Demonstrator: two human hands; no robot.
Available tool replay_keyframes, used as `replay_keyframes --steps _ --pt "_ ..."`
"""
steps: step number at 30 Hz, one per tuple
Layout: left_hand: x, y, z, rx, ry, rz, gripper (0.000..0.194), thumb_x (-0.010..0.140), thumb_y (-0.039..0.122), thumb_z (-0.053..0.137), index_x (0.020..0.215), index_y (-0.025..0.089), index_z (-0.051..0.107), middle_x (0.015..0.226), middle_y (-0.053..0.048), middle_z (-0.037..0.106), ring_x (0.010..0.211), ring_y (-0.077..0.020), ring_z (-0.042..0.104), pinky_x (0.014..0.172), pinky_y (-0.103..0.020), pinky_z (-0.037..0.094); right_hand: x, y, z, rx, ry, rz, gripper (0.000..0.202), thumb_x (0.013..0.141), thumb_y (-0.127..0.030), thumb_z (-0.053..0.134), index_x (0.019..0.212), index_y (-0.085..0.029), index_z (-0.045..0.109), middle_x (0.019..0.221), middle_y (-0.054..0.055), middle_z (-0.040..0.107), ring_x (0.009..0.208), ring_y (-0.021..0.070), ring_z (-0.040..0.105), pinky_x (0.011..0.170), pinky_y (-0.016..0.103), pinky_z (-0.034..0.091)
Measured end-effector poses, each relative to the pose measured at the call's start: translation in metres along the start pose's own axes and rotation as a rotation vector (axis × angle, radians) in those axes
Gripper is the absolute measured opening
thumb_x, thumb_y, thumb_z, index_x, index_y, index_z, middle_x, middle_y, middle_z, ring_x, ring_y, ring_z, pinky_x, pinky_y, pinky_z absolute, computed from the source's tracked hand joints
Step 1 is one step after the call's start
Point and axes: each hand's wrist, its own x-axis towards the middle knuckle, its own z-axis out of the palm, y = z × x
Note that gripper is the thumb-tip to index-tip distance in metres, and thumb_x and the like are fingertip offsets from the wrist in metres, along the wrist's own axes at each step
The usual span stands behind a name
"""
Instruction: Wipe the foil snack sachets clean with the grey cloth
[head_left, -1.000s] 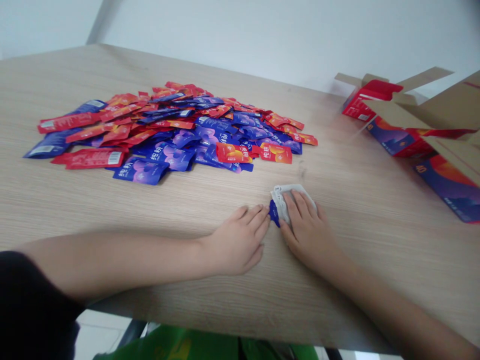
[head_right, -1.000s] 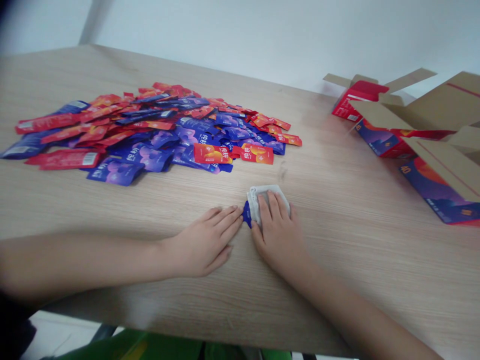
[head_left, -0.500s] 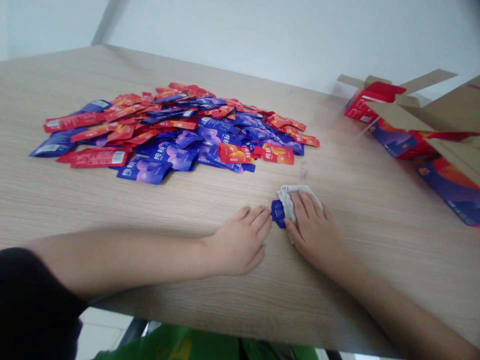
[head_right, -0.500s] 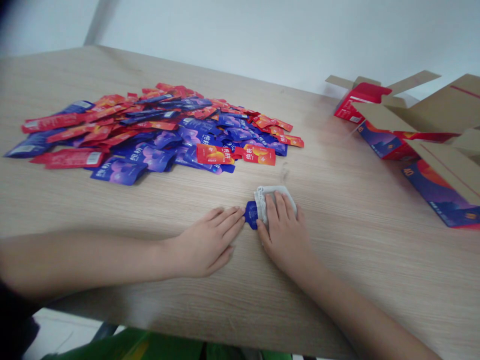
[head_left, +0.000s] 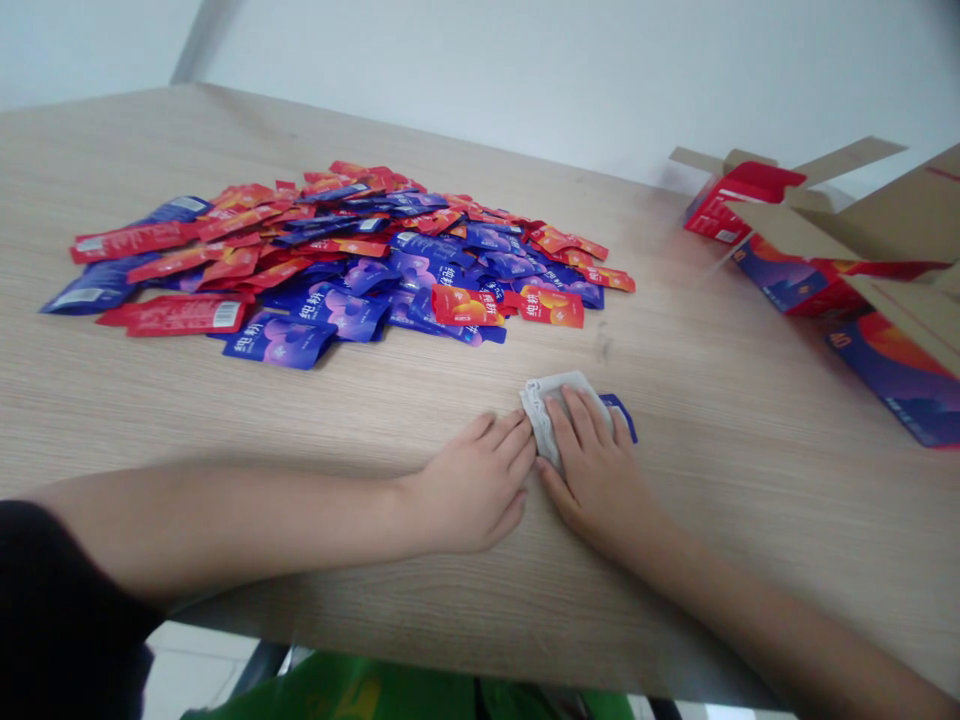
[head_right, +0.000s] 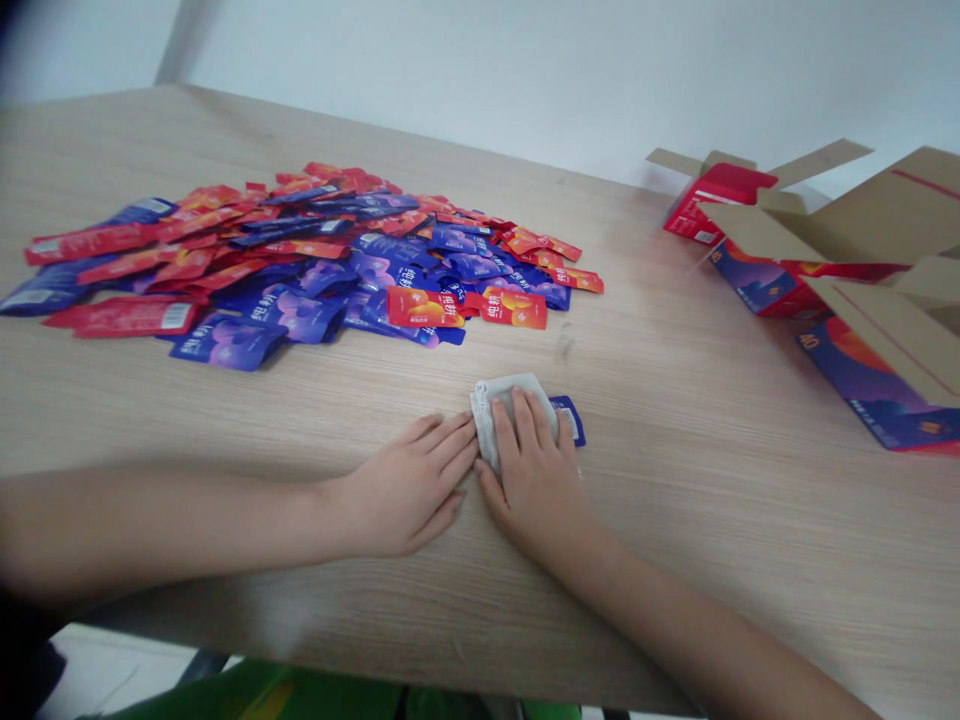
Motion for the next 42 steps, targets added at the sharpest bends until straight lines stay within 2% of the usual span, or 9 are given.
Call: replay_keyframes --steps 13,18,26,35,42 --pt "0.000 0.000 0.000 -0.001 -0.012 -0.007 0.052 0.093 0.034 0.043 0.134 0.002 0.049 0.147 -0.021 0.044 0.138 -0.0330 0.036 0.110 -0.047 0.029 -0.002 0.005 -0.001 0.008 -0.005 -0.015 0.060 0.097 -0.041 0.034 0.148 -0.008 0.034 0.154 0.018 0.034 0.142 0.0313 0.028 0.111 0.054 0.027" --pt "0.000 0.000 0.000 -0.006 -0.028 -0.017 0.057 0.093 0.034 0.042 0.140 0.001 0.043 0.150 -0.022 0.039 0.140 -0.0327 0.035 0.111 -0.047 0.029 -0.007 0.018 0.003 -0.050 -0.014 0.054 0.062 0.098 -0.043 0.032 0.147 -0.006 0.035 0.153 0.020 0.037 0.142 0.0330 0.030 0.112 0.057 0.026" --pt "-0.001 0.000 -0.001 -0.013 -0.023 -0.022 0.058 0.093 0.034 0.043 0.141 0.002 0.042 0.151 -0.021 0.039 0.139 -0.0322 0.036 0.111 -0.046 0.028 -0.010 0.036 0.005 -0.101 -0.048 0.127 0.063 0.099 -0.044 0.026 0.147 -0.004 0.034 0.153 0.020 0.036 0.142 0.0336 0.030 0.110 0.057 0.029" --pt "0.000 0.000 -0.001 -0.014 -0.032 -0.017 0.058 0.093 0.034 0.041 0.141 0.000 0.041 0.150 -0.022 0.038 0.139 -0.0330 0.035 0.111 -0.046 0.028 -0.006 0.030 0.007 -0.050 -0.026 0.143 0.066 0.098 -0.048 0.026 0.146 -0.003 0.035 0.152 0.023 0.035 0.142 0.0349 0.028 0.110 0.058 0.027" --pt "0.000 0.000 0.001 0.005 0.000 -0.014 0.052 0.093 0.034 0.042 0.134 0.003 0.049 0.146 -0.021 0.045 0.138 -0.0331 0.037 0.110 -0.047 0.030 -0.002 0.007 0.001 0.031 -0.003 -0.029 0.062 0.096 -0.043 0.033 0.147 -0.007 0.035 0.154 0.020 0.034 0.144 0.0321 0.024 0.113 0.057 0.023"
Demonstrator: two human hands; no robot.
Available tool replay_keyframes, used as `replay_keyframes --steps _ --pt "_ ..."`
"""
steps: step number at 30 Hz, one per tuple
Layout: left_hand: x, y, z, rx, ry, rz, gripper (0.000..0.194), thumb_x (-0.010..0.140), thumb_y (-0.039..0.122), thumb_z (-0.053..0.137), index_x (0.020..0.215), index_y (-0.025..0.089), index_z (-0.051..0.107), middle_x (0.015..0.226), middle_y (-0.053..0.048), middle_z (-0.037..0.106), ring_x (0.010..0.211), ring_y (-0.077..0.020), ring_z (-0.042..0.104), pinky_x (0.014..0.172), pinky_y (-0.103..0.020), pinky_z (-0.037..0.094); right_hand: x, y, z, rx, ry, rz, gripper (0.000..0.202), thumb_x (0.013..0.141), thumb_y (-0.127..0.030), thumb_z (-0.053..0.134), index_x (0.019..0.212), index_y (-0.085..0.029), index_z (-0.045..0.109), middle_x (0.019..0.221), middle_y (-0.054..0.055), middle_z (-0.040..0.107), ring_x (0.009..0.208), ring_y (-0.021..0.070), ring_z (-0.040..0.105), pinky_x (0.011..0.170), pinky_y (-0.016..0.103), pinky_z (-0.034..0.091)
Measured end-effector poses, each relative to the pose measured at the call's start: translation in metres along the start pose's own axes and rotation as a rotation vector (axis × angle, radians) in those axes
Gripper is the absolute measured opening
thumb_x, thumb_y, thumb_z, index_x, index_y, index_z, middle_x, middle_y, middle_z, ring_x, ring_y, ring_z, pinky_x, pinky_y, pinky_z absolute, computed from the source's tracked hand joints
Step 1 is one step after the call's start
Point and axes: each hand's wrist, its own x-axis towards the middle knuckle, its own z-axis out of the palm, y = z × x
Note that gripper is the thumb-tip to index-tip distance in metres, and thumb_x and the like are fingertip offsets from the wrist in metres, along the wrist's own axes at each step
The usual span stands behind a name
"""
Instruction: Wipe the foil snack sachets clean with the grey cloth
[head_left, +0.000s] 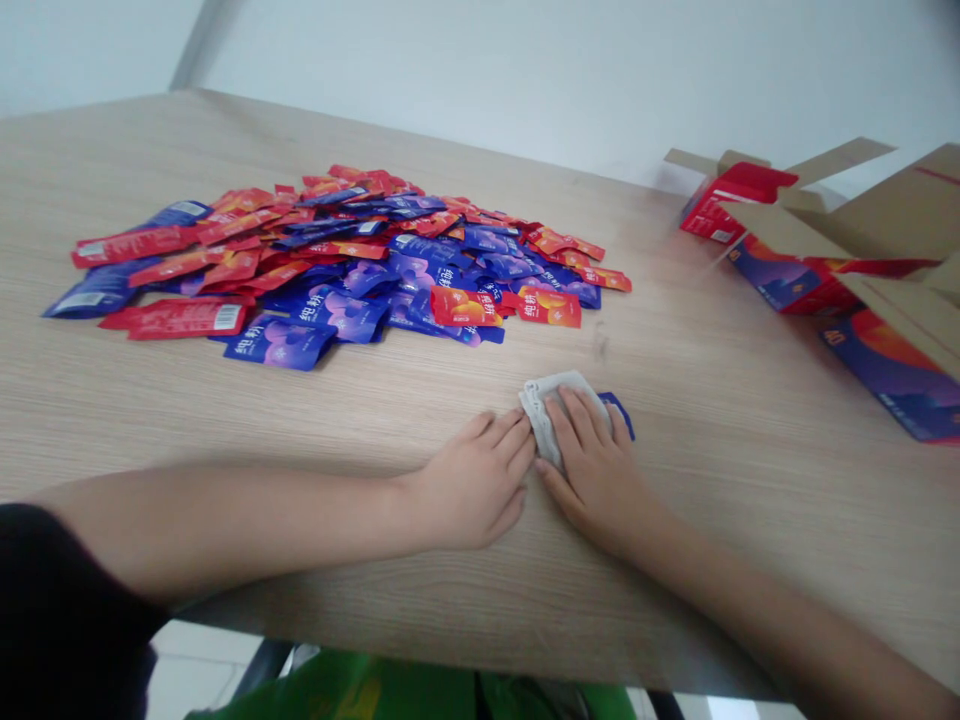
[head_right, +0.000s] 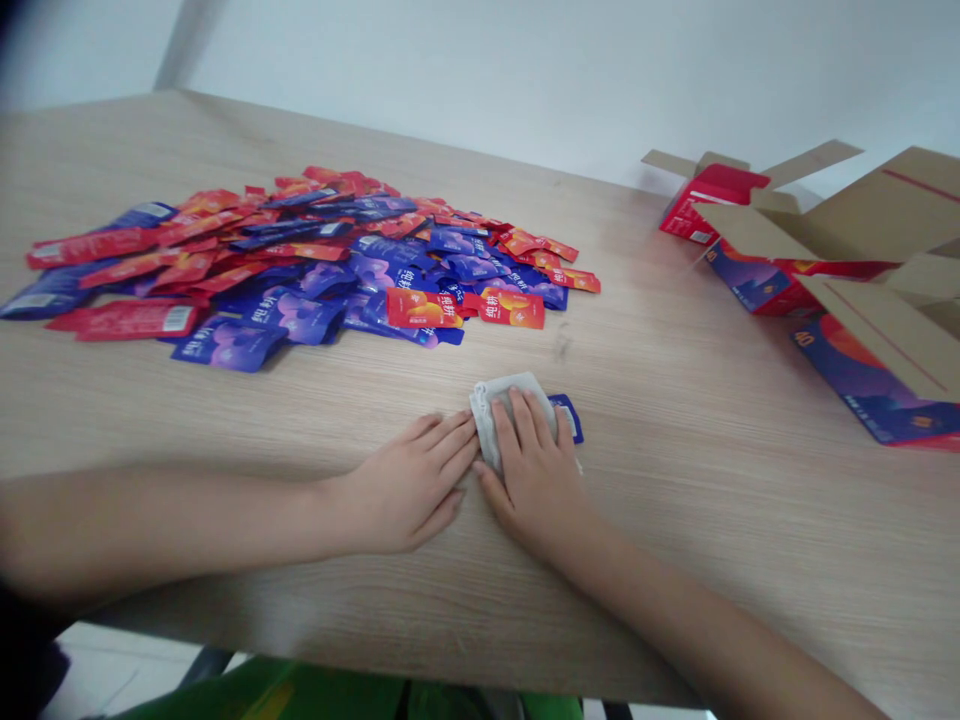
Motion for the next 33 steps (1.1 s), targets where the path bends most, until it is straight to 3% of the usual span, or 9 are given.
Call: replay_keyframes --steps 7,19,33 --pt "0.000 -0.001 0.000 -0.007 -0.002 0.010 0.054 0.093 0.034 0.042 0.136 0.002 0.047 0.147 -0.021 0.044 0.138 -0.0333 0.037 0.109 -0.047 0.030 -0.002 0.000 0.001 0.012 0.004 0.005 0.061 0.097 -0.043 0.032 0.148 -0.009 0.034 0.155 0.018 0.033 0.144 0.0309 0.025 0.113 0.056 0.023" --pt "0.000 -0.001 -0.002 -0.031 -0.030 -0.009 0.059 0.093 0.033 0.042 0.142 0.001 0.040 0.151 -0.022 0.037 0.140 -0.0330 0.034 0.112 -0.047 0.028 -0.009 0.026 0.000 -0.095 -0.057 0.128 0.068 0.098 -0.051 0.027 0.149 -0.005 0.032 0.155 0.018 0.033 0.143 0.0320 0.027 0.113 0.055 0.026" --pt "0.000 -0.001 0.001 -0.008 -0.018 0.002 0.058 0.093 0.035 0.041 0.140 0.001 0.042 0.150 -0.022 0.040 0.139 -0.0334 0.035 0.111 -0.046 0.029 -0.003 0.019 0.004 -0.076 -0.049 0.139 0.071 0.097 -0.053 0.028 0.148 -0.004 0.032 0.155 0.021 0.032 0.143 0.0351 0.026 0.110 0.059 0.026"
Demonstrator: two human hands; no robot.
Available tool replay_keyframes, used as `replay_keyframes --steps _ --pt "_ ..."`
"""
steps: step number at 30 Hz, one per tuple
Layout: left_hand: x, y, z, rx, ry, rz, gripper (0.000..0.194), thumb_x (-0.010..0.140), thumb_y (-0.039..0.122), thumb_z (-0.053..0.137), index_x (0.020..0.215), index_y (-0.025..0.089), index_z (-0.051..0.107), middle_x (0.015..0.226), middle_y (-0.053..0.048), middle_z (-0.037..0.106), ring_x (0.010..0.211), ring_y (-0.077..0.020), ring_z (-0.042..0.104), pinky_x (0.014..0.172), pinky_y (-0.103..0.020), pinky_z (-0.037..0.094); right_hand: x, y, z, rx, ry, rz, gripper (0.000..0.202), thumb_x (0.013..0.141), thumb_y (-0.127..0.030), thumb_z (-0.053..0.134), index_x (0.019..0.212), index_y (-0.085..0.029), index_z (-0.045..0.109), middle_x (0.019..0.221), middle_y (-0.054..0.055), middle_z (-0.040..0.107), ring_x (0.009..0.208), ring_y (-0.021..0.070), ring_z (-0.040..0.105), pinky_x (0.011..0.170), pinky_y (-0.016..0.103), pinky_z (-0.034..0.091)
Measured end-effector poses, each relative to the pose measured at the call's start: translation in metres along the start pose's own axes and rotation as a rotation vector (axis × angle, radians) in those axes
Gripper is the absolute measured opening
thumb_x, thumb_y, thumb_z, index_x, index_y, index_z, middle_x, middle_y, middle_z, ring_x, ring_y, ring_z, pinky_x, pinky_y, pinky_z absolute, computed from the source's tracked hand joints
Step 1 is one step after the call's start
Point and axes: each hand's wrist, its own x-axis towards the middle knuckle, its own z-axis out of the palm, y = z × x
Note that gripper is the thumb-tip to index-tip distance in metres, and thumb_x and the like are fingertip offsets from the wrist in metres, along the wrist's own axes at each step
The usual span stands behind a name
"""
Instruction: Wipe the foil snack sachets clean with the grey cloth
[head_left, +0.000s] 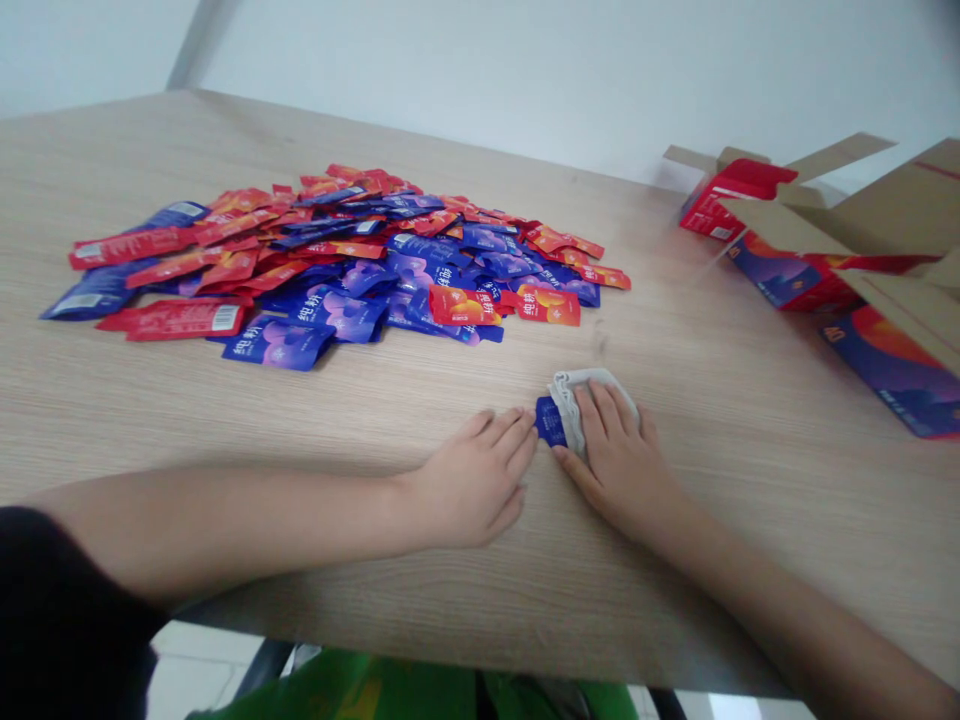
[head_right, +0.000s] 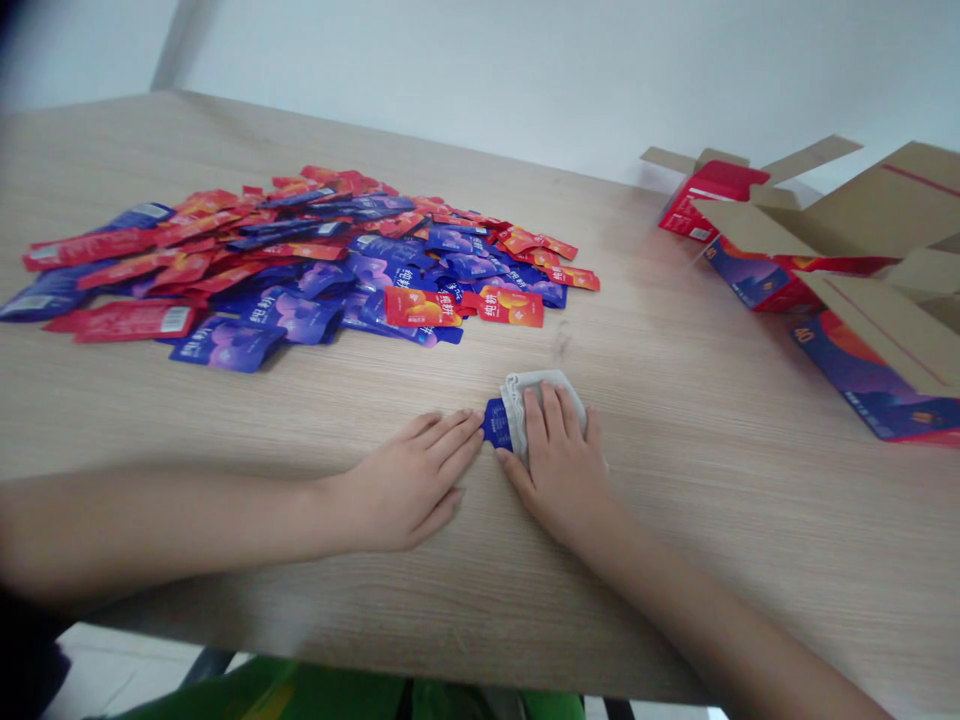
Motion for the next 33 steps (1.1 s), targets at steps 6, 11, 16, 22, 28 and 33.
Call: replay_keyframes --steps 6,11,16,22,28,33 --pt "0.000 0.000 0.000 0.006 0.006 0.010 0.056 0.093 0.034 0.042 0.139 0.002 0.044 0.148 -0.021 0.042 0.139 -0.0336 0.036 0.110 -0.047 0.029 0.001 -0.016 -0.006 0.041 0.020 -0.101 0.068 0.096 -0.050 0.031 0.147 -0.005 0.034 0.154 0.021 0.034 0.142 0.0344 0.026 0.111 0.058 0.024" --pt "0.001 0.000 -0.001 0.006 0.015 0.020 0.054 0.093 0.034 0.042 0.136 0.001 0.047 0.146 -0.022 0.045 0.137 -0.0347 0.037 0.109 -0.048 0.030 0.002 -0.021 -0.007 0.061 0.030 -0.123 0.065 0.096 -0.048 0.033 0.147 -0.008 0.036 0.154 0.020 0.034 0.142 0.0338 0.027 0.111 0.058 0.024" --pt "0.000 0.000 0.000 -0.003 0.010 0.010 0.056 0.093 0.034 0.042 0.138 0.002 0.045 0.147 -0.021 0.044 0.138 -0.0340 0.037 0.109 -0.047 0.030 -0.001 -0.020 -0.008 0.044 0.027 -0.109 0.066 0.096 -0.047 0.033 0.148 -0.006 0.034 0.154 0.020 0.033 0.143 0.0335 0.026 0.111 0.056 0.025" --pt "0.000 0.000 0.000 -0.003 0.005 -0.002 0.059 0.093 0.035 0.041 0.141 0.000 0.041 0.150 -0.022 0.039 0.139 -0.0340 0.035 0.110 -0.047 0.029 -0.007 -0.011 -0.006 -0.007 -0.002 -0.035 0.073 0.096 -0.055 0.028 0.148 -0.004 0.032 0.155 0.022 0.031 0.143 0.0353 0.026 0.110 0.057 0.027" --pt "0.000 0.000 -0.002 -0.015 -0.010 -0.003 0.060 0.093 0.035 0.042 0.141 0.000 0.040 0.150 -0.022 0.039 0.139 -0.0341 0.035 0.111 -0.047 0.028 -0.007 0.007 -0.003 -0.054 -0.035 0.054 0.083 0.095 -0.063 0.021 0.148 0.000 0.030 0.154 0.024 0.031 0.142 0.0363 0.026 0.109 0.057 0.028" --pt "0.000 0.001 -0.002 -0.015 -0.012 -0.010 0.060 0.093 0.035 0.042 0.142 0.001 0.040 0.150 -0.022 0.038 0.139 -0.0332 0.035 0.112 -0.046 0.028 -0.007 0.010 -0.002 -0.054 -0.040 0.064 0.086 0.094 -0.065 0.018 0.148 0.001 0.030 0.154 0.025 0.031 0.142 0.0365 0.026 0.109 0.056 0.029"
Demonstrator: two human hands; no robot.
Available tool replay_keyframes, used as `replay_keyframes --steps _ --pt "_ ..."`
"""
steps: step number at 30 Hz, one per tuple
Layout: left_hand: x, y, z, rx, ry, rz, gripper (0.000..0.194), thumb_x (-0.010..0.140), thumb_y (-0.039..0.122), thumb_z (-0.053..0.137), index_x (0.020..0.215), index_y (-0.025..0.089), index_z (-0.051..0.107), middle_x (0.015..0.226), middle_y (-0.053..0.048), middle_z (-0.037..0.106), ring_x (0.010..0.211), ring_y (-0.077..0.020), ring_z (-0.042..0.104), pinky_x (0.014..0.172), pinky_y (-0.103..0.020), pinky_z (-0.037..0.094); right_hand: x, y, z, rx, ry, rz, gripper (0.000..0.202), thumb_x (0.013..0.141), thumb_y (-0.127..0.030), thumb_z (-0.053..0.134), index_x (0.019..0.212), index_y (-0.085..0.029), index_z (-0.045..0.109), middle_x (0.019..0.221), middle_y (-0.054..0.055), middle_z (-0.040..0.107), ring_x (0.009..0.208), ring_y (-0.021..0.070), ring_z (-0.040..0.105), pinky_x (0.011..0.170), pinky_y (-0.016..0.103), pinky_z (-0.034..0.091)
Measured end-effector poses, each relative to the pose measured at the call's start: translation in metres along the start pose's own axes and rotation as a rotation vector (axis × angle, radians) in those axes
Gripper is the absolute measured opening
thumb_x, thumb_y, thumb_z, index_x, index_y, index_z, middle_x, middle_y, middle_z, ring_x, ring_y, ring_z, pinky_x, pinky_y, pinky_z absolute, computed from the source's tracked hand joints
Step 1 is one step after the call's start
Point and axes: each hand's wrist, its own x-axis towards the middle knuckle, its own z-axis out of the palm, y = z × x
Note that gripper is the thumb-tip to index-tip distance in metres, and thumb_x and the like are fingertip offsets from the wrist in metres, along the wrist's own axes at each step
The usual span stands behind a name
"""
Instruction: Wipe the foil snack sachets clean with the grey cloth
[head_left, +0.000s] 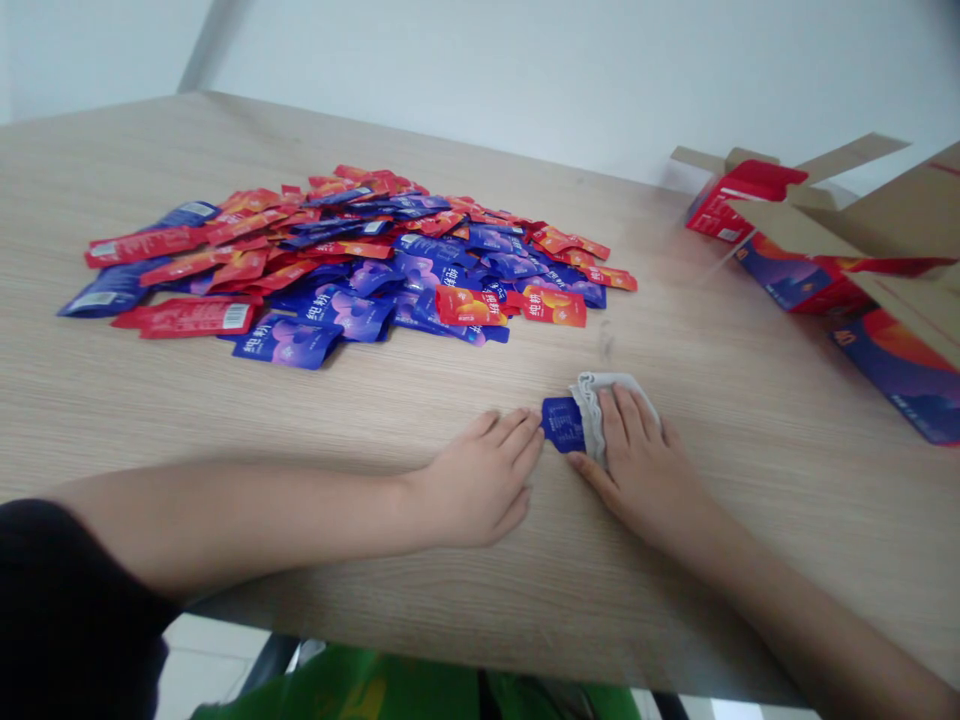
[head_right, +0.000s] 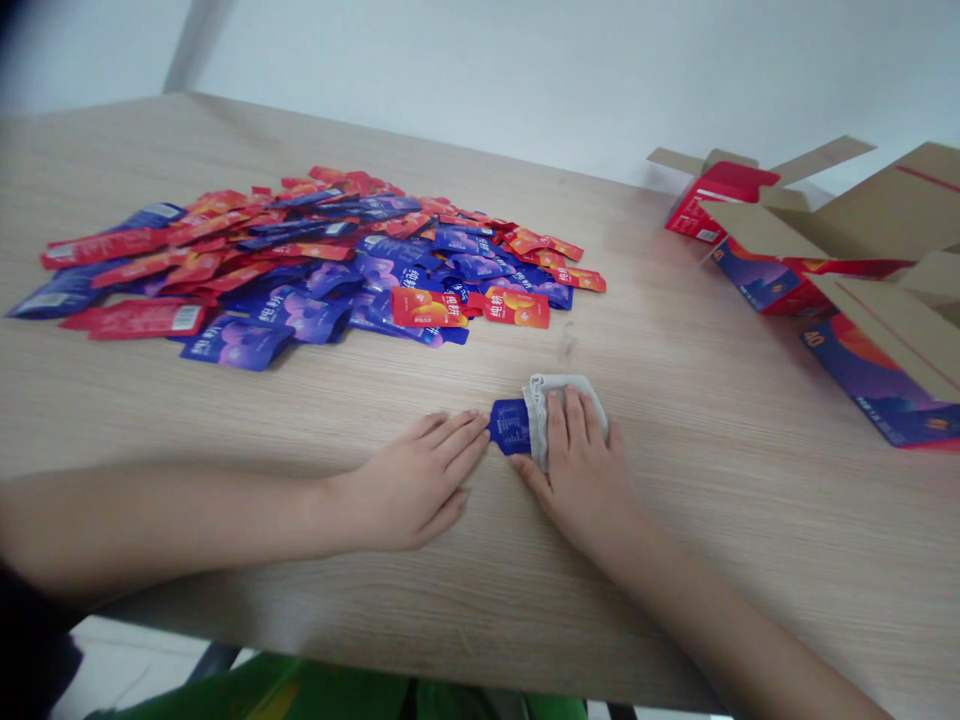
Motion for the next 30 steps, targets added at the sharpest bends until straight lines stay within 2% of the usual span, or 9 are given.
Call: replay_keyframes --steps 16,22,30 --pt "0.000 0.000 -0.002 -0.021 -0.008 -0.001 0.059 0.093 0.034 0.042 0.141 0.001 0.040 0.151 -0.022 0.038 0.139 -0.0338 0.034 0.112 -0.048 0.028 0.000 0.003 0.007 0.055 0.038 -0.022 0.083 0.094 -0.064 0.024 0.149 -0.002 0.027 0.153 0.027 0.031 0.142 0.0385 0.024 0.107 0.059 0.029" --pt "0.000 0.000 -0.003 -0.015 -0.011 0.002 0.058 0.093 0.034 0.041 0.141 0.001 0.041 0.150 -0.022 0.038 0.139 -0.0335 0.035 0.111 -0.048 0.029 0.001 -0.001 0.004 0.045 0.029 -0.034 0.081 0.094 -0.062 0.025 0.147 -0.001 0.032 0.153 0.026 0.031 0.143 0.0375 0.024 0.108 0.056 0.029" --pt "0.001 0.001 0.001 -0.005 0.010 0.002 0.059 0.093 0.035 0.042 0.140 0.000 0.042 0.151 -0.023 0.038 0.139 -0.0336 0.035 0.111 -0.047 0.029 0.001 -0.014 -0.002 0.075 0.045 -0.194 0.076 0.095 -0.058 0.031 0.148 -0.003 0.032 0.155 0.024 0.030 0.144 0.0354 0.023 0.109 0.058 0.026"
